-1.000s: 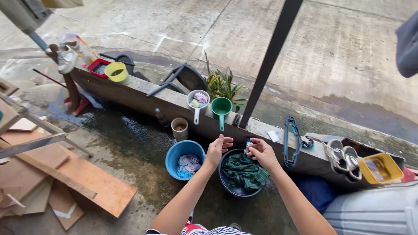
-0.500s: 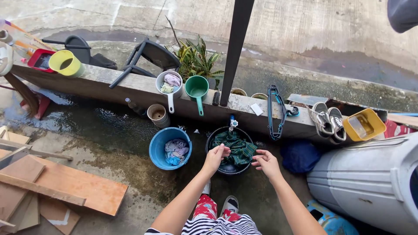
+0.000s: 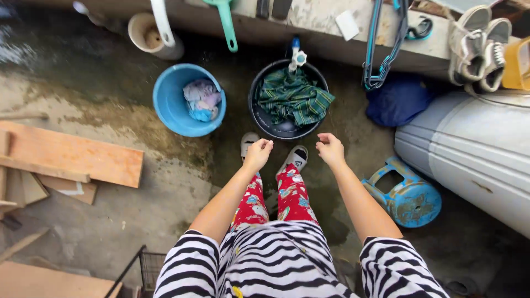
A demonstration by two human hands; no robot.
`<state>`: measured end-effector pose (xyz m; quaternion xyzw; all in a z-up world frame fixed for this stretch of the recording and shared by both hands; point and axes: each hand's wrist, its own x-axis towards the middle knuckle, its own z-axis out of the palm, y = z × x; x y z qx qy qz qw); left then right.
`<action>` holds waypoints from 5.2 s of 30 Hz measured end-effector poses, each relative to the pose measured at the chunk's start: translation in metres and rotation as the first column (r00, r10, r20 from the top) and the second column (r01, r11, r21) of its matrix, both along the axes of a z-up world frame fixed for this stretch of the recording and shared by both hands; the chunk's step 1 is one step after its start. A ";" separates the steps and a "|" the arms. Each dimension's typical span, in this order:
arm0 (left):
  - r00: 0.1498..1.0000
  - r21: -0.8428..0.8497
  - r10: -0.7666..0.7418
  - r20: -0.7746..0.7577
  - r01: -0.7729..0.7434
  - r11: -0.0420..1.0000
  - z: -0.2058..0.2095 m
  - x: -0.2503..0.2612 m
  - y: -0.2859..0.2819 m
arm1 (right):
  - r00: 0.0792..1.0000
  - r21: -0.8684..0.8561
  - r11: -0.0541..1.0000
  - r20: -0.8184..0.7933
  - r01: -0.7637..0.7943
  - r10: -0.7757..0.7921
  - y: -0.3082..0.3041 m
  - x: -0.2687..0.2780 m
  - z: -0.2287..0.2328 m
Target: Hand-washing laundry in a bucket and hanging clothes on a clothesline using hangers.
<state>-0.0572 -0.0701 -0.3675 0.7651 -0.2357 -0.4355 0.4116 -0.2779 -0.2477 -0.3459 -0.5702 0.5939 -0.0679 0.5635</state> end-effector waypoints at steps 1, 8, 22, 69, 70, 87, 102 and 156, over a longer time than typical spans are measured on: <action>0.997 0.021 -0.027 0.073 0.026 0.999 -0.022 -0.006 -0.005 | 0.994 -0.080 0.995 -0.094 -0.058 0.050 -0.010 0.008 -0.014; 0.958 0.202 -0.176 0.227 0.130 0.971 -0.153 -0.027 -0.054 | 0.881 -0.174 0.873 -0.226 -0.456 0.415 -0.070 0.042 -0.214; 0.560 0.251 -0.479 0.676 0.436 0.864 -0.275 0.005 -0.062 | 0.374 0.294 0.609 -0.574 -0.736 0.729 -0.022 0.110 -0.471; 0.985 -0.526 0.162 0.059 -0.107 0.844 -0.015 -0.022 -0.121 | 0.754 0.899 0.438 0.297 -0.014 -0.586 -0.076 0.129 -0.115; 0.988 -0.585 0.112 0.104 -0.030 0.811 -0.010 -0.023 -0.120 | 0.805 0.872 0.489 0.289 0.002 -0.519 -0.072 0.132 -0.116; 0.881 -0.416 0.111 -0.461 -0.325 0.850 -0.126 -0.025 -0.105 | 0.526 0.767 0.638 0.515 0.070 -0.677 -0.055 0.100 -0.122; 0.979 -0.613 0.165 0.122 -0.056 0.788 0.004 0.003 -0.129 | 0.408 0.786 0.588 0.608 -0.190 -0.681 -0.061 0.112 -0.101; 0.972 -0.492 -0.109 -0.208 -0.008 0.870 -0.061 0.064 -0.209 | 0.823 0.407 0.815 0.551 -0.412 0.141 -0.066 0.097 -0.107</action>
